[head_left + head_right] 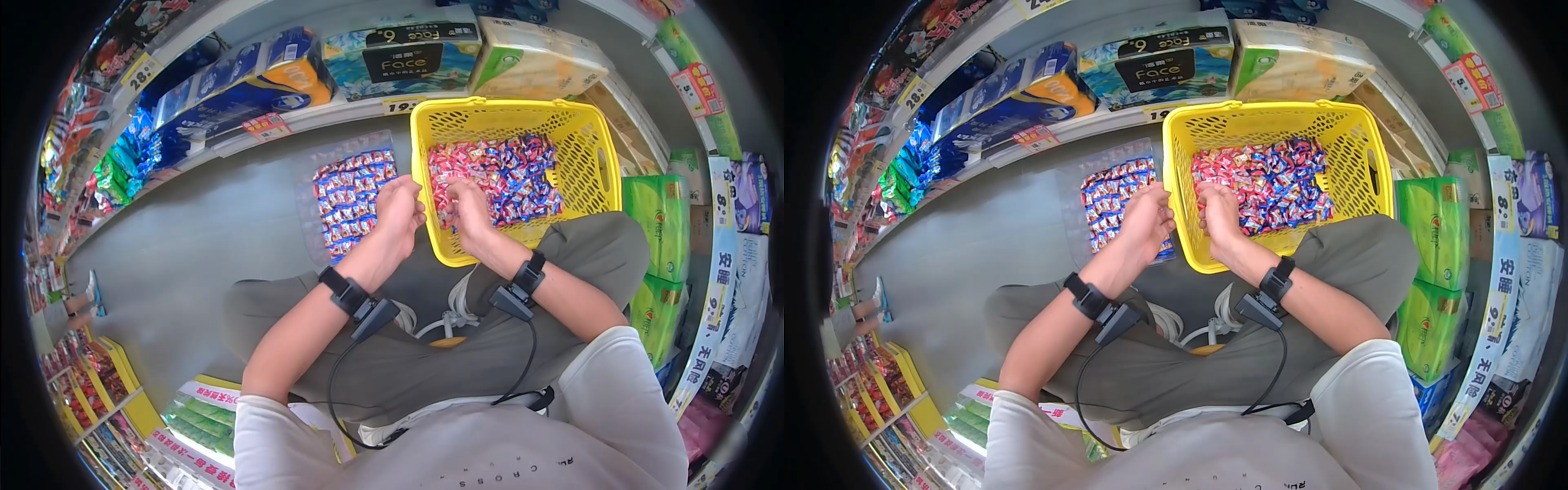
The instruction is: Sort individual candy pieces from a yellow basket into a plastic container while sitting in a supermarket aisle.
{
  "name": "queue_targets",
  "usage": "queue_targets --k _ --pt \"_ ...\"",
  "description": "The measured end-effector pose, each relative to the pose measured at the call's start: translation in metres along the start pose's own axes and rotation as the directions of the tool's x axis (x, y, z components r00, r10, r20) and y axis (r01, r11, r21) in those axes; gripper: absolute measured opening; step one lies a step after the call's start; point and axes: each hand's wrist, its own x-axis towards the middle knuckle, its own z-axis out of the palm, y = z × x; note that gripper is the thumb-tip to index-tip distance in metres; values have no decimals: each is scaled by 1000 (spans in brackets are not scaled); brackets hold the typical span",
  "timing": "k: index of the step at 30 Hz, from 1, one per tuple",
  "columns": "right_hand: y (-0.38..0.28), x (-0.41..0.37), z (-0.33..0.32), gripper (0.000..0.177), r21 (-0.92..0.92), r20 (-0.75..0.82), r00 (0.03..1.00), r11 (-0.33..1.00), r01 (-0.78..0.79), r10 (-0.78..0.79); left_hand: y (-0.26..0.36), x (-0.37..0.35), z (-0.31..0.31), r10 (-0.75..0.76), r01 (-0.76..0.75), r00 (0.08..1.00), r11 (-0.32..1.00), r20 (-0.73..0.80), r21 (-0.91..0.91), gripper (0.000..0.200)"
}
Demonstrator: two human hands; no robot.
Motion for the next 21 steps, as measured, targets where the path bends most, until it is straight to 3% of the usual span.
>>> queue_targets --k 5,7,8,9,12,13,15,17,21 --pt "3 29 -16 22 -81 -83 995 996 43 -50 0 -28 5 -54 54 999 999 -2 3 24" --pt "8 49 -24 38 -311 -227 967 950 36 -112 -3 -37 6 -105 106 994 994 -40 2 33" --pt "15 69 -33 50 -419 -262 955 908 18 -140 -2 -36 2 -153 153 987 988 38 8 39" --pt "3 80 -42 55 -468 -160 987 882 -51 -28 -2 -33 -1 -197 196 974 980 115 20 44" --pt "8 134 -67 52 -556 -384 904 829 -64 -187 -2 -29 0 -219 220 959 975 178 12 42" --pt "7 151 -75 52 -628 -457 852 771 -106 -255 1 -30 2 -225 228 957 974 182 4 41" --pt "-13 157 -98 57 -762 -498 836 575 -297 -228 9 -33 4 -221 228 956 974 191 -12 38" --pt "-18 151 -106 61 -779 -569 741 520 -349 -356 16 -35 5 -220 229 956 973 193 -29 35" --pt "-1 173 -146 90 -794 -585 700 464 -393 -408 19 -30 2 -206 216 962 975 180 -40 28"
